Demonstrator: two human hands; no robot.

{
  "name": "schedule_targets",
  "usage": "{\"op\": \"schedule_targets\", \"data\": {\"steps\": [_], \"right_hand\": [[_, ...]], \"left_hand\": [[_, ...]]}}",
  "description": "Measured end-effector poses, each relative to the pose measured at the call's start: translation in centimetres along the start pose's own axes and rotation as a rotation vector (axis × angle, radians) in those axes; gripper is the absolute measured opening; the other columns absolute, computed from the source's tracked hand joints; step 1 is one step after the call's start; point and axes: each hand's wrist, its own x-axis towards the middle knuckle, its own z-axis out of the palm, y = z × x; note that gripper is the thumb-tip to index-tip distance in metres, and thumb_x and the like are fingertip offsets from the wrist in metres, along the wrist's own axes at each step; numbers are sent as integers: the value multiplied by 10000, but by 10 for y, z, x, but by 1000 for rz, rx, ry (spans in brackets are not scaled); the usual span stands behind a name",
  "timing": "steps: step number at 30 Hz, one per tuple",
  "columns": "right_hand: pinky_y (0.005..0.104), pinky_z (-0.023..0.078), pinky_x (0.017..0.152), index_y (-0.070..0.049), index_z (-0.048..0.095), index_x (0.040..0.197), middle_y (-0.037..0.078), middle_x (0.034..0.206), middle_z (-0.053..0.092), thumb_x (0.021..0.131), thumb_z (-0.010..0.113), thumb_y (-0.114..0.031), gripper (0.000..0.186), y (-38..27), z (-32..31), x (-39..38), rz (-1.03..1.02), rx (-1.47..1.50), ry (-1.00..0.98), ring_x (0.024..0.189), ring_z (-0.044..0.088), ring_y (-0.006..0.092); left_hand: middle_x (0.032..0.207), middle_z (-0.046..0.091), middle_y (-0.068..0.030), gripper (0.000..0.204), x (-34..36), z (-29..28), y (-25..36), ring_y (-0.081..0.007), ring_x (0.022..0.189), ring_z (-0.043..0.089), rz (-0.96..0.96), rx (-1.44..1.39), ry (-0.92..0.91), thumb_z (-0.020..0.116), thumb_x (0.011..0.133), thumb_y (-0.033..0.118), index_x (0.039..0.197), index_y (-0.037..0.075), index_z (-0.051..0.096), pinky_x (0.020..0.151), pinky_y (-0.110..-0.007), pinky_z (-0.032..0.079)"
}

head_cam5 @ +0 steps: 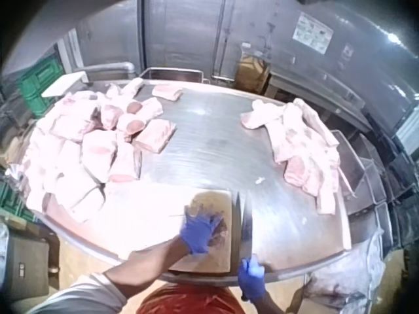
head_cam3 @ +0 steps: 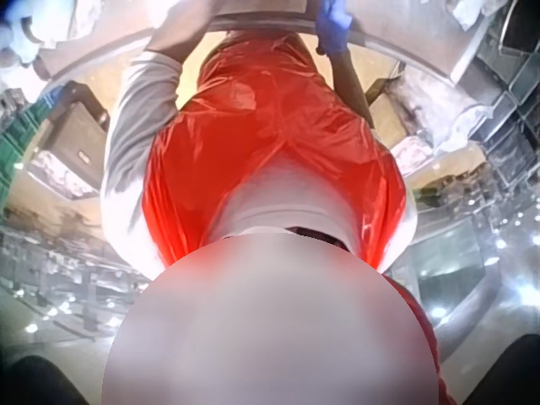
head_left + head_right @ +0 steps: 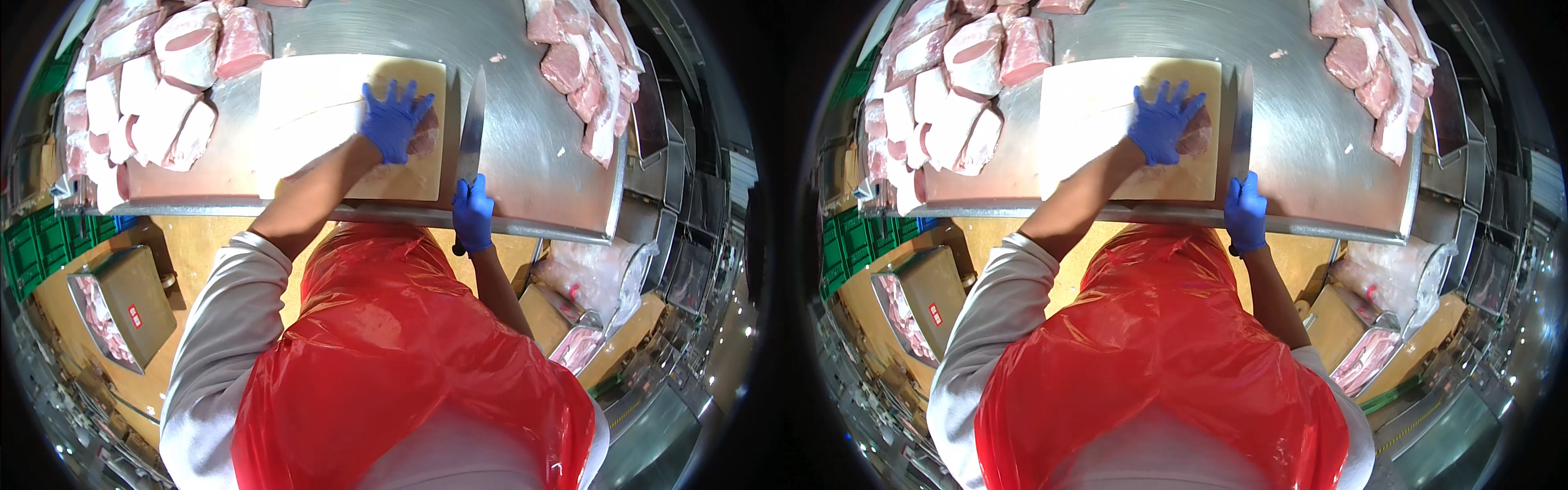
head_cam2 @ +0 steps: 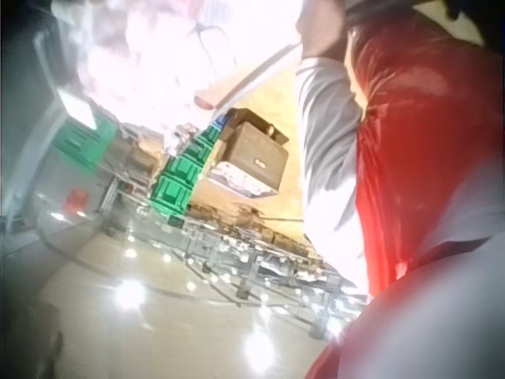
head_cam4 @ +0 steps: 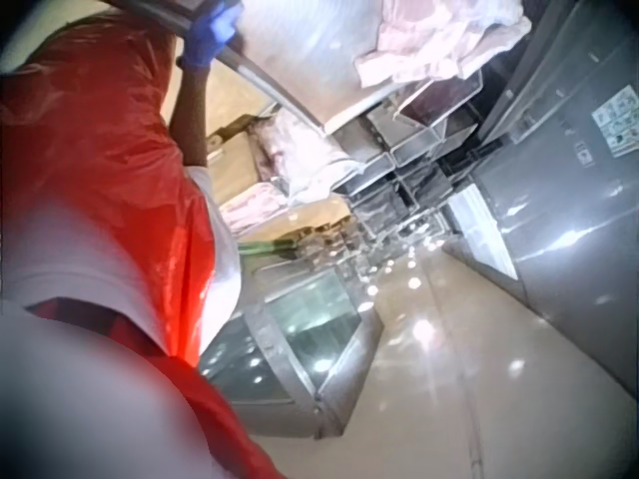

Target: The person cuts large pieces of pork belly into smaller portions using a knife on a cutting board. The cut pieces are placed on a metal table. The person wears blue gloves and a red apron.

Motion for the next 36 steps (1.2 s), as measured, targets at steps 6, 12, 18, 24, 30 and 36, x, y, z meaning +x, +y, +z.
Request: {"op": "schedule_targets", "data": {"steps": [6,12,18,24,30,36], "right_hand": [[474,411,421,-26,505,1009,172,547,529,973,576,-103,111,-11,13,7,-72,5,40,481,565,386],[474,408,423,-14,487,1066,176,550,539,970,578,-99,157,-22,4,-1,-72,-78,-22,491,569,390],[515,458,486,-23,469,1106,211,625,600,997,515,-154,177,-49,15,-30,-138,-104,-98,578,609,429],[553,509,604,18,440,1093,253,773,653,952,486,-98,188,-97,40,-31,-65,-99,-414,693,643,448],[525,538,656,93,397,1203,269,830,662,877,505,-16,360,-120,70,-24,-86,-125,-507,762,664,443],[504,556,668,120,383,1214,277,821,670,876,513,-15,387,-135,71,-29,-42,-172,-507,763,681,433]], "left_hand": [[1594,234,-156,807,-19,36,27,-388,1461,256,55,-106,352,612,889,533,1556,237,267,1100,-710,211],[1539,350,-201,833,-56,45,-52,-357,1439,313,-130,-183,331,583,882,599,1515,111,347,1115,-635,226],[1511,365,-275,1027,-160,47,-102,-416,1389,385,-330,-253,320,731,762,599,1499,9,324,1095,-561,332],[1470,400,-314,1033,-190,80,-126,-463,1344,423,-199,-541,520,857,707,385,1495,-8,317,1124,-466,367],[1508,403,-243,910,-206,74,-133,-385,1398,397,-228,-571,406,806,796,269,1519,29,308,1157,-430,332],[1450,481,-223,731,-227,106,-155,-369,1344,463,-270,-490,396,790,810,249,1431,37,467,1126,-429,377]]}}
